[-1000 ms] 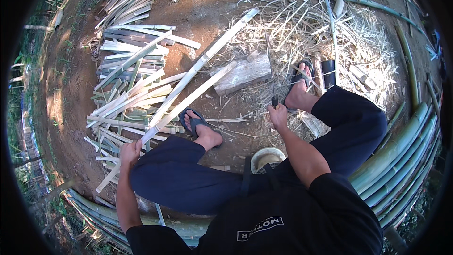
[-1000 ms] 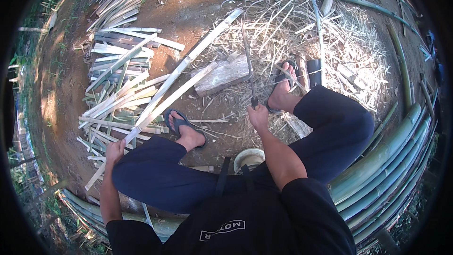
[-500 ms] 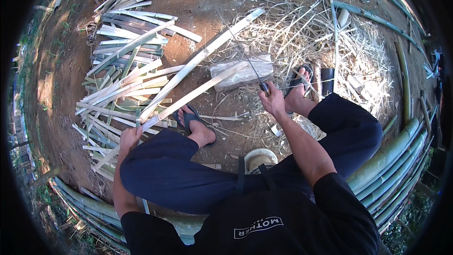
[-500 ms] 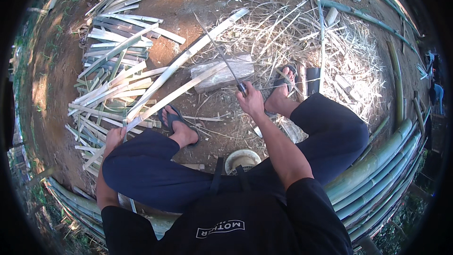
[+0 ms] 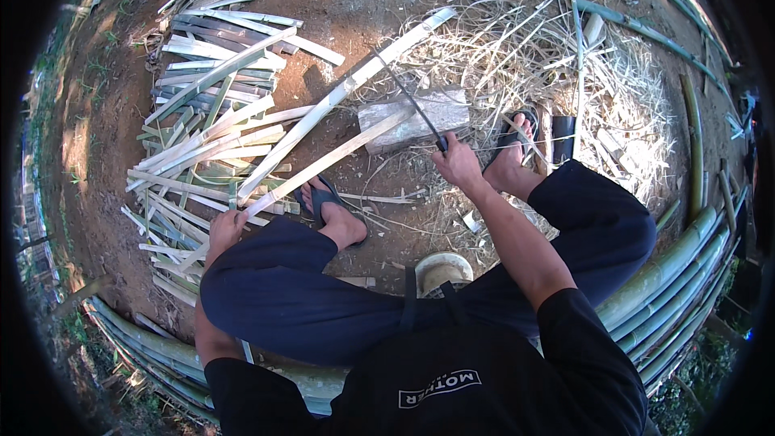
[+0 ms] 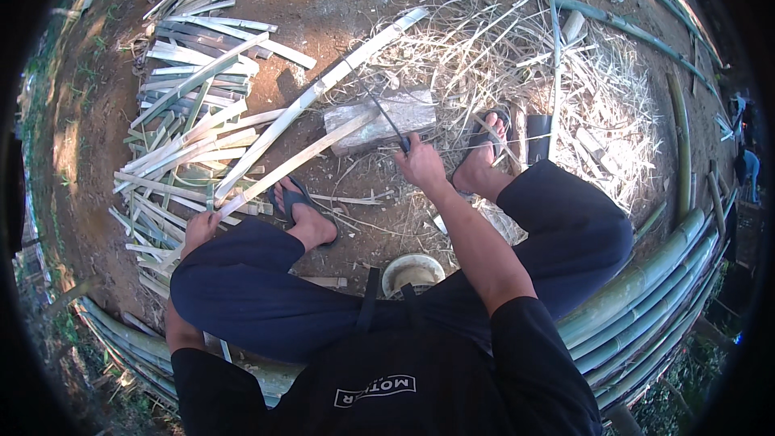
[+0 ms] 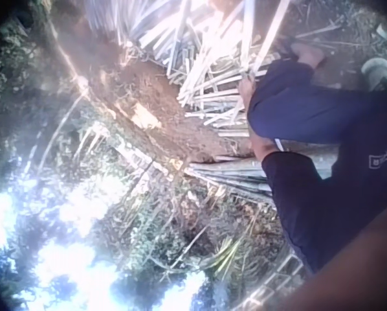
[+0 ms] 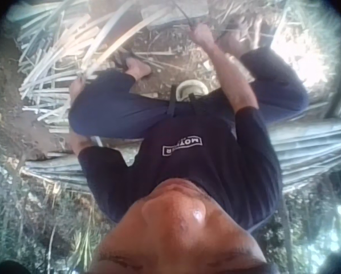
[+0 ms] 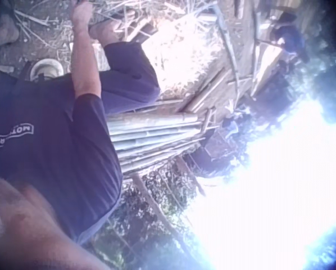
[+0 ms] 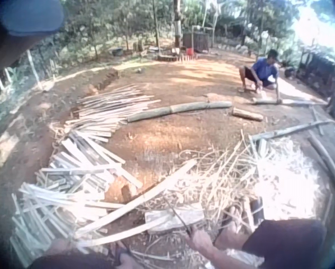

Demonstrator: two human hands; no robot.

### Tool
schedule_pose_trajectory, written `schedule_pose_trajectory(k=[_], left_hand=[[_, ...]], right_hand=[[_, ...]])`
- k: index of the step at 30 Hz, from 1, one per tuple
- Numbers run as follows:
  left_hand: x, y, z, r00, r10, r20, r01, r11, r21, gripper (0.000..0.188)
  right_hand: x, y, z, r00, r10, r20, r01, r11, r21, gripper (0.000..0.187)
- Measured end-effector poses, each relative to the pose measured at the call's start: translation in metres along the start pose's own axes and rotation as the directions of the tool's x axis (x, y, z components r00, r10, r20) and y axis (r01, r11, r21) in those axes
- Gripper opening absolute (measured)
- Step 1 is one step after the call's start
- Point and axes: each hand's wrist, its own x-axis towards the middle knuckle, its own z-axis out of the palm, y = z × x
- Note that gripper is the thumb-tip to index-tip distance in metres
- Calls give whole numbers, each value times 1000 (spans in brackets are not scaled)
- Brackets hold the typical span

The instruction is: The person sits on the ground and uses a machete to split long bamboo poles into thin strips. They repeatedly position the bamboo on a wooden block, strike it with the machete to split it, and then separate the resulting strips by hand.

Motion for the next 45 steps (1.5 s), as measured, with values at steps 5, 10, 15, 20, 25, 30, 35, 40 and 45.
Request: schedule_pose_trajectory(k=[5,10,15,20,25,30,35,40,45], left_hand=[[20,-13,-28,982,187,7,-187,982,22,49],[70,69,-105,945,277,171,-306,935,177,42],[113,222,-52,958,279,59,-265,947,-180,44],[119,274,47,982,182,-45,-187,966,-179,68],[92,288,3,989,145,-34,-148,977,-155,69],[92,289,-5,987,116,-114,-125,989,-74,67],[92,280,-1,994,79,-77,-87,990,-107,68],[87,282,4,994,62,-88,-74,988,-138,69],[86,284,-2,996,61,-65,-70,986,-150,69]], right_hand=[[-3,-9,5,997,57,45,-57,998,15,48],[-5,-18,10,997,73,9,-73,997,15,50],[-2,-21,12,994,101,32,-102,994,34,47],[4,-11,14,998,50,-26,-50,999,1,43],[10,-9,5,1000,4,2,-4,998,-66,43],[12,-28,-10,997,69,-30,-69,998,0,39],[14,-36,-13,995,82,-59,-82,997,6,44],[21,-32,-12,997,14,-73,-17,999,-46,45],[18,-37,-16,997,33,-76,-39,997,-69,44]])
